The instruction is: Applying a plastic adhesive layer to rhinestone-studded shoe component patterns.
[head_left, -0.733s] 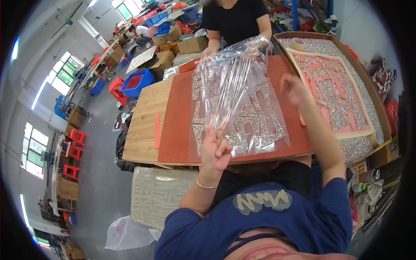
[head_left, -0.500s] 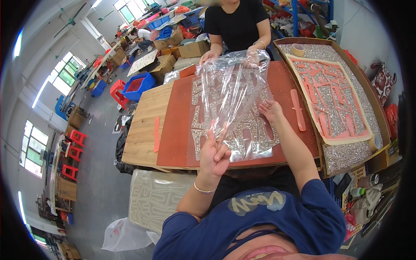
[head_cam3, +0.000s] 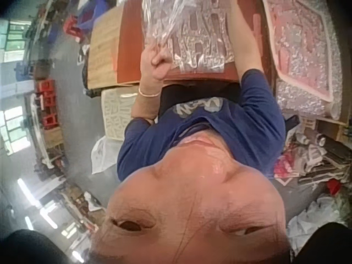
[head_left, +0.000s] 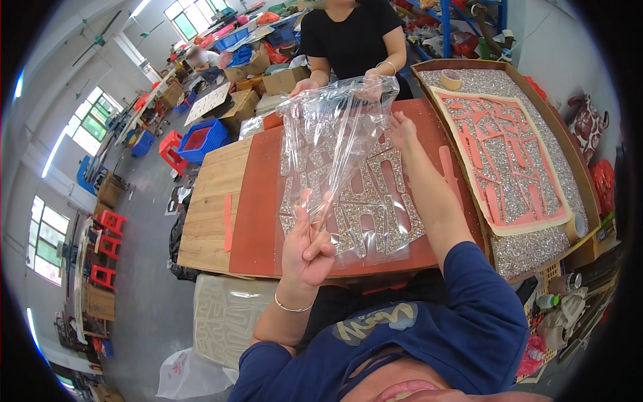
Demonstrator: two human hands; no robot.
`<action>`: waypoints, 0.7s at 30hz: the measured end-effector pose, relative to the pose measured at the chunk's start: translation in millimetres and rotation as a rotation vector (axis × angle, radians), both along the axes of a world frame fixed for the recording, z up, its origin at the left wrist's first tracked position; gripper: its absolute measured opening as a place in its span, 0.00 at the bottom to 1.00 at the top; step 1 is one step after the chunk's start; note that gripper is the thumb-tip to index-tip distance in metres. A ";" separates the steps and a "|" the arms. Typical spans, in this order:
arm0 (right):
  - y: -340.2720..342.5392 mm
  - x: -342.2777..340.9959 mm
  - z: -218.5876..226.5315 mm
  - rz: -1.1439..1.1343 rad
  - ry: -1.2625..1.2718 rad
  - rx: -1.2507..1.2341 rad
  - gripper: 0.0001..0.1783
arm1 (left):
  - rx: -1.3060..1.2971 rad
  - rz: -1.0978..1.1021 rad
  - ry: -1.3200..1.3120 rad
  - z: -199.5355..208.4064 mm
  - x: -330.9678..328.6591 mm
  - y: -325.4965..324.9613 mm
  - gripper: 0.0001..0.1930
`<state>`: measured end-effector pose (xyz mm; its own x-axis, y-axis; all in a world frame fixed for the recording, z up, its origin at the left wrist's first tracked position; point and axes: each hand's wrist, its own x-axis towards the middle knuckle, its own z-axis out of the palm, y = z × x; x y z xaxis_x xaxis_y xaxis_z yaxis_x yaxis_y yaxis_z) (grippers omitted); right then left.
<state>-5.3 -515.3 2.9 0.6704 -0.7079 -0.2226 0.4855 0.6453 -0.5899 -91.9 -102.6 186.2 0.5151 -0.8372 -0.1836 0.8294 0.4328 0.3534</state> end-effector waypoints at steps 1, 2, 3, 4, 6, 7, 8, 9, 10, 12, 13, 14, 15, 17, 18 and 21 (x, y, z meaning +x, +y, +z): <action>-8.4 5.2 -1.1 0.000 -0.027 -0.094 0.31 | -0.040 -0.021 -0.004 -0.9 2.1 -1.6 0.18; -14.1 10.5 -2.5 -0.011 -0.010 -0.063 0.31 | -0.012 -0.010 0.005 -1.5 4.7 -3.7 0.18; -17.2 14.8 -1.8 -0.030 0.002 -0.052 0.31 | 0.019 -0.009 0.005 -2.3 5.7 -5.2 0.19; -18.8 18.2 4.5 -0.052 -0.009 -0.078 0.31 | 0.013 -0.015 -0.014 -2.5 7.5 -7.1 0.20; -10.5 14.4 31.4 -0.101 0.100 0.034 0.27 | 0.049 0.007 -0.009 -2.7 11.7 -12.2 0.20; -5.1 9.2 60.4 -0.398 0.098 -0.154 0.24 | 0.039 -0.009 0.013 -2.1 15.4 -15.2 0.21; 8.9 2.8 93.2 -0.723 0.165 -0.280 0.21 | 0.013 -0.035 0.037 -1.3 19.4 -18.3 0.21; 13.3 -17.3 136.1 -0.630 0.001 -0.501 0.17 | 0.043 -0.026 -0.005 -1.3 23.4 -21.4 0.21; 21.6 -38.2 180.3 -0.439 -0.115 -0.716 0.17 | 0.073 -0.010 0.036 -1.6 26.9 -24.4 0.21; 30.2 -87.8 268.5 0.365 -0.688 -0.836 0.17 | 0.090 0.007 -0.072 -2.3 33.3 -31.6 0.21; 51.0 -112.4 305.5 0.571 -0.738 -1.058 0.17 | 0.075 0.015 -0.065 -2.0 36.2 -33.9 0.20; 61.4 -132.4 325.8 0.672 -0.693 -1.259 0.16 | 0.138 0.020 -0.031 -2.1 37.7 -35.5 0.20; 75.9 -149.6 343.9 0.721 -0.620 -1.448 0.16 | 0.065 0.016 -0.032 -0.9 41.3 -37.6 0.20; 105.5 -173.7 353.7 0.761 -0.467 -1.701 0.15 | -0.008 0.017 -0.032 0.1 44.0 -35.7 0.19; 119.3 -185.1 348.8 0.765 -0.407 -1.782 0.15 | -0.023 0.006 -0.044 0.7 45.5 -33.5 0.19; 143.7 -209.6 330.4 0.751 -0.274 -1.907 0.14 | -0.018 -0.008 -0.040 -3.4 43.3 -22.0 0.19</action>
